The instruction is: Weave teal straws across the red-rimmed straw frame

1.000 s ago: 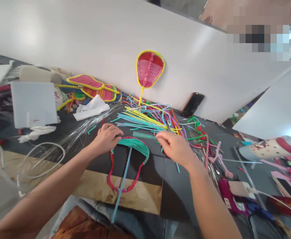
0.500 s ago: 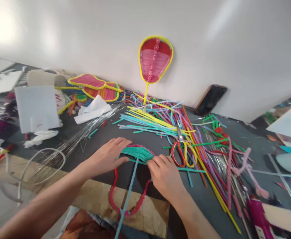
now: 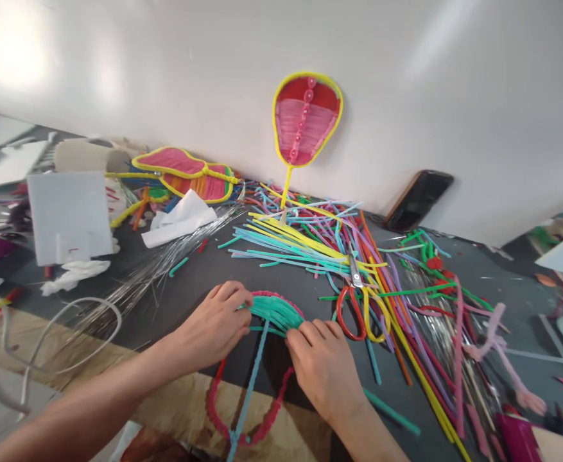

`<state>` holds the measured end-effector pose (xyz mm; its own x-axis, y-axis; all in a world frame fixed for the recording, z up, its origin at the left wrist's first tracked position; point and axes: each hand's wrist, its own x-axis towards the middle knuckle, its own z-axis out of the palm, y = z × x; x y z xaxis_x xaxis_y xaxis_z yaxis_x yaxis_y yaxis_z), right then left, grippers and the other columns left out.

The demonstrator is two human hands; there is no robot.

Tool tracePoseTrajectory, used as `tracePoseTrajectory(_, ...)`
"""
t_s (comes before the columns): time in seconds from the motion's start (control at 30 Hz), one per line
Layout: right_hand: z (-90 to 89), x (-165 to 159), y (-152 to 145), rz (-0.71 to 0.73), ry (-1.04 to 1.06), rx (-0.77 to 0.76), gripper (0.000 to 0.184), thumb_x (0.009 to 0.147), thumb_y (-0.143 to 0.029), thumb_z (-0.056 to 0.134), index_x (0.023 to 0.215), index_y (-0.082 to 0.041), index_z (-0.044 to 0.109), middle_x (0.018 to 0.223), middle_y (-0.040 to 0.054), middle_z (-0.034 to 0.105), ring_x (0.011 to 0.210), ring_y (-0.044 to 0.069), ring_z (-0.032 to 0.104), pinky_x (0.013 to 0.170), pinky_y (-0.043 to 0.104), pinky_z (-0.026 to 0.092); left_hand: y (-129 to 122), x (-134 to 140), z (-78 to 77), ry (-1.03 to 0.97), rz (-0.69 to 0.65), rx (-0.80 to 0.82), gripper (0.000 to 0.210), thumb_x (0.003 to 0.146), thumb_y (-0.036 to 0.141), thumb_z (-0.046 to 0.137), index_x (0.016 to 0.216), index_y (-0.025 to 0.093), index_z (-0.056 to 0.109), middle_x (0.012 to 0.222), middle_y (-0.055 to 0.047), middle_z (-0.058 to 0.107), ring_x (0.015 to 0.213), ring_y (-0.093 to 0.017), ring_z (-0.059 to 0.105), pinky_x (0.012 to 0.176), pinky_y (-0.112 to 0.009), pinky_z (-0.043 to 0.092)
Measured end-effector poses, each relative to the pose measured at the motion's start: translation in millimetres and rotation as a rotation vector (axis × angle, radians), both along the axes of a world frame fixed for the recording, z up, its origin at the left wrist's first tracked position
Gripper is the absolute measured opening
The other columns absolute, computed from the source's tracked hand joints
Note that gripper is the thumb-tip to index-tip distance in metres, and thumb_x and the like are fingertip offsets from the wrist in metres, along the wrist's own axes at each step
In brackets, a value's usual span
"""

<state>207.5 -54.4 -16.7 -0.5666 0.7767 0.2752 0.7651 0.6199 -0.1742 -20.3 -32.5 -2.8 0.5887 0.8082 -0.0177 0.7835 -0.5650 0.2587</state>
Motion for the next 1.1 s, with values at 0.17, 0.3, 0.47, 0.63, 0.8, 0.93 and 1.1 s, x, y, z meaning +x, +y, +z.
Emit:
tracePoseTrajectory(0.17,-0.4,1.4,-0.1,0.007,-0.047,-0.062,0.017,0.090,-0.017,0.046,0.082,-0.019,0.061,0.071,0.0028,0.058,0.072,0.018,0.050,0.071,0.032,0.028,-1.2,2.1,8.7,0.060,-0.022,0.037,0.014,0.088,0.020,0.045,0.089,0.015,0.058,0.100,-0.008,0.058,0.098,-0.023,0.047,0.084,-0.040,0.041)
tracePoseTrajectory(0.3,3.3,4.1,0.1,0.020,-0.080,-0.064,0.012,0.087,-0.017,0.049,0.085,-0.020,0.061,0.074,0.0029,0.059,0.074,0.018,0.052,0.071,0.033,0.029,3.3,-0.8,12.6,0.031,-0.010,0.032,0.013,0.089,0.021,0.044,0.088,0.016,0.056,0.094,-0.008,0.059,0.091,-0.022,0.049,0.076,-0.036,0.043)
tracePoseTrajectory(0.47,9.1,18.7,5.4,-0.035,-0.111,-0.087,0.006,0.087,-0.020,0.052,0.089,-0.020,0.058,0.082,0.0035,0.062,0.082,0.020,0.056,0.077,0.032,0.035,14.0,-4.4,5.8,-0.089,-0.002,0.078,0.021,0.092,0.015,0.033,0.083,0.017,0.053,0.093,-0.007,0.059,0.089,-0.020,0.052,0.082,-0.033,0.042)
tracePoseTrajectory(0.63,8.2,31.1,12.2,-0.126,-0.110,-0.151,0.010,0.089,-0.025,0.050,0.094,-0.020,0.058,0.085,0.0040,0.066,0.081,0.020,0.063,0.070,0.029,0.043,19.4,-3.6,-0.7,-0.139,0.173,0.065,0.022,0.093,0.023,0.031,0.082,0.019,0.049,0.069,-0.002,0.058,0.069,-0.017,0.057,0.067,-0.028,0.042)
tracePoseTrajectory(0.8,19.1,50.0,15.2,-0.279,-0.118,-0.280,0.020,0.087,-0.031,0.052,0.105,-0.026,0.060,0.091,0.0020,0.072,0.079,0.022,0.068,0.064,0.029,0.045,18.7,-3.3,3.5,-0.389,0.413,-0.066,0.014,0.092,0.030,0.033,0.087,0.023,0.044,0.069,0.004,0.063,0.063,-0.013,0.061,0.060,-0.022,0.041)
tracePoseTrajectory(0.93,35.0,79.4,18.6,-0.409,0.098,-0.479,0.021,0.081,-0.039,0.059,0.098,-0.029,0.065,0.088,0.0005,0.072,0.071,0.019,0.067,0.062,0.027,0.047,20.3,-5.3,8.2,-0.501,0.464,-0.033,0.018,0.092,0.035,0.034,0.083,0.023,0.043,0.074,0.003,0.066,0.061,-0.012,0.058,0.059,-0.021,0.040)
tracePoseTrajectory(1.1,34.4,89.4,23.4,-0.358,0.691,-0.683,0.025,0.075,-0.043,0.065,0.090,-0.022,0.064,0.066,0.0002,0.065,0.057,0.014,0.058,0.056,0.026,0.046,23.8,-7.8,6.4,-0.609,0.448,-0.083,0.021,0.093,0.040,0.032,0.083,0.023,0.040,0.088,0.000,0.070,0.058,-0.012,0.052,0.058,-0.022,0.039)
